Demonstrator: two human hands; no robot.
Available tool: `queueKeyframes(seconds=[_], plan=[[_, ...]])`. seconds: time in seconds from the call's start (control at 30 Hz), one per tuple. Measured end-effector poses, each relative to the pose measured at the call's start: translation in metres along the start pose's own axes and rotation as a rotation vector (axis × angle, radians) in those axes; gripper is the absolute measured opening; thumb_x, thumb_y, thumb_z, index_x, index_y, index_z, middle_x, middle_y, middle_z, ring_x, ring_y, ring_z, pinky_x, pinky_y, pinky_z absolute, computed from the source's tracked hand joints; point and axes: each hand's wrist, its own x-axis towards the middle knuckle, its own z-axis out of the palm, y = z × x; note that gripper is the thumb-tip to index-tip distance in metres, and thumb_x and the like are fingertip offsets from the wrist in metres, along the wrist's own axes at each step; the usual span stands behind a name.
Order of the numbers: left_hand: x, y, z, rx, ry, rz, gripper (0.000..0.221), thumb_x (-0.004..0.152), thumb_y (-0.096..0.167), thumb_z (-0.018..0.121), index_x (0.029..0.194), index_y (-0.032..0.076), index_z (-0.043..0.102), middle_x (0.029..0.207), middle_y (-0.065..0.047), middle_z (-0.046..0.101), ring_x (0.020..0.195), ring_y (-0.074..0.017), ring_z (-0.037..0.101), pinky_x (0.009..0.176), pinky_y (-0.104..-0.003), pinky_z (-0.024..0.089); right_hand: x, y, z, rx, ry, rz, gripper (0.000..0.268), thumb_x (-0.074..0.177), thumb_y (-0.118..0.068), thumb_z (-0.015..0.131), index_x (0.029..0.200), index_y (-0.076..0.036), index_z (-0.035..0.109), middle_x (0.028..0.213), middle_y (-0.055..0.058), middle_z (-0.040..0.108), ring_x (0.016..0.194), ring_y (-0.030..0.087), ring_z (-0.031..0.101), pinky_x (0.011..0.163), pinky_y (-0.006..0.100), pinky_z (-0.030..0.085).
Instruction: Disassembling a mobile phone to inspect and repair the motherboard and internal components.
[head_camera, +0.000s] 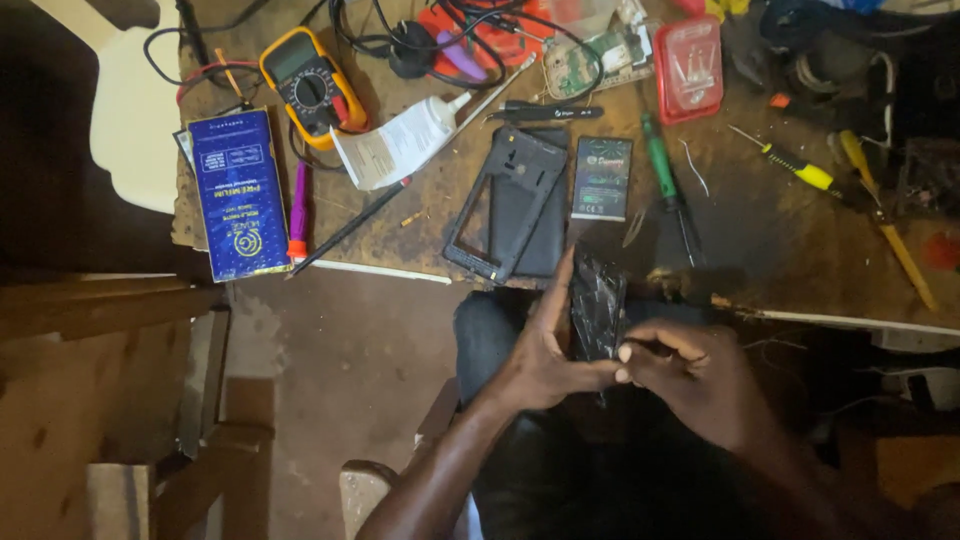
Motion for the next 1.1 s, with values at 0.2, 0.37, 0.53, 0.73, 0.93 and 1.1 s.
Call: queueKeyframes(seconds=[0.2,0.37,0.53,0.73,0.93,1.1], plan=[[0.001,0.008,-0.001,0.060,0.023,-0.086,0.130,0.076,0.022,0.088,0.170,0.009,-0.001,0.179,-0.022,0.014,0.165,-0.0292,0.019,0.134,-0.045,0.020,-0.006,-0.002,0.003,-0.142,0.077,-0.106,0.028,0.094,-0.035,0.070,0.087,-0.015,0.087,0.068,-0.007,0.081,0.062,0.004,0.066,0.058,0.026,0.047],[0.001,-0.003,-0.004,0.077,0.035,-0.028,0.131,0.075,0.024,0.089,0.170,0.007,0.001,0.178,-0.023,0.016,0.165,-0.0267,0.021,0.134,-0.042,0.021,-0.007,-0.007,0.005,-0.110,0.103,-0.120,0.024,0.092,-0.027,0.073,0.097,-0.010,0.089,0.082,0.000,0.089,0.067,0.008,0.077,0.058,0.026,0.057],[0.003,-0.002,-0.003,0.124,0.021,0.027,0.129,0.078,0.022,0.088,0.169,0.003,-0.002,0.177,-0.025,0.018,0.165,-0.0308,0.020,0.136,-0.045,0.019,-0.001,0.003,0.003,-0.067,0.091,0.012,0.019,0.089,-0.025,0.079,0.090,-0.010,0.090,0.081,-0.001,0.088,0.074,0.008,0.077,0.067,0.027,0.056],[0.002,-0.005,-0.001,0.178,0.031,-0.007,0.130,0.077,0.027,0.088,0.169,0.004,0.000,0.179,-0.022,0.012,0.167,-0.0298,0.015,0.136,-0.046,0.016,-0.001,-0.003,-0.002,-0.045,0.019,-0.090,0.025,0.093,-0.022,0.076,0.072,-0.012,0.085,0.059,-0.006,0.072,0.055,0.004,0.056,0.053,0.026,0.039],[0.002,0.005,0.002,0.162,0.034,-0.006,0.128,0.078,0.021,0.088,0.169,0.002,-0.001,0.179,-0.023,0.014,0.166,-0.0288,0.017,0.135,-0.042,0.016,0.002,0.007,-0.001,-0.071,0.016,-0.093,0.022,0.091,-0.022,0.075,0.073,-0.014,0.085,0.061,-0.005,0.075,0.054,0.006,0.059,0.054,0.027,0.040],[0.002,0.003,0.001,0.196,0.036,-0.063,0.127,0.078,0.022,0.087,0.169,0.007,0.000,0.180,-0.021,0.010,0.167,-0.0302,0.012,0.135,-0.045,0.014,0.001,0.011,-0.001,-0.037,0.011,-0.080,0.024,0.092,-0.023,0.075,0.073,-0.013,0.084,0.061,-0.005,0.073,0.053,0.006,0.057,0.052,0.026,0.040]])
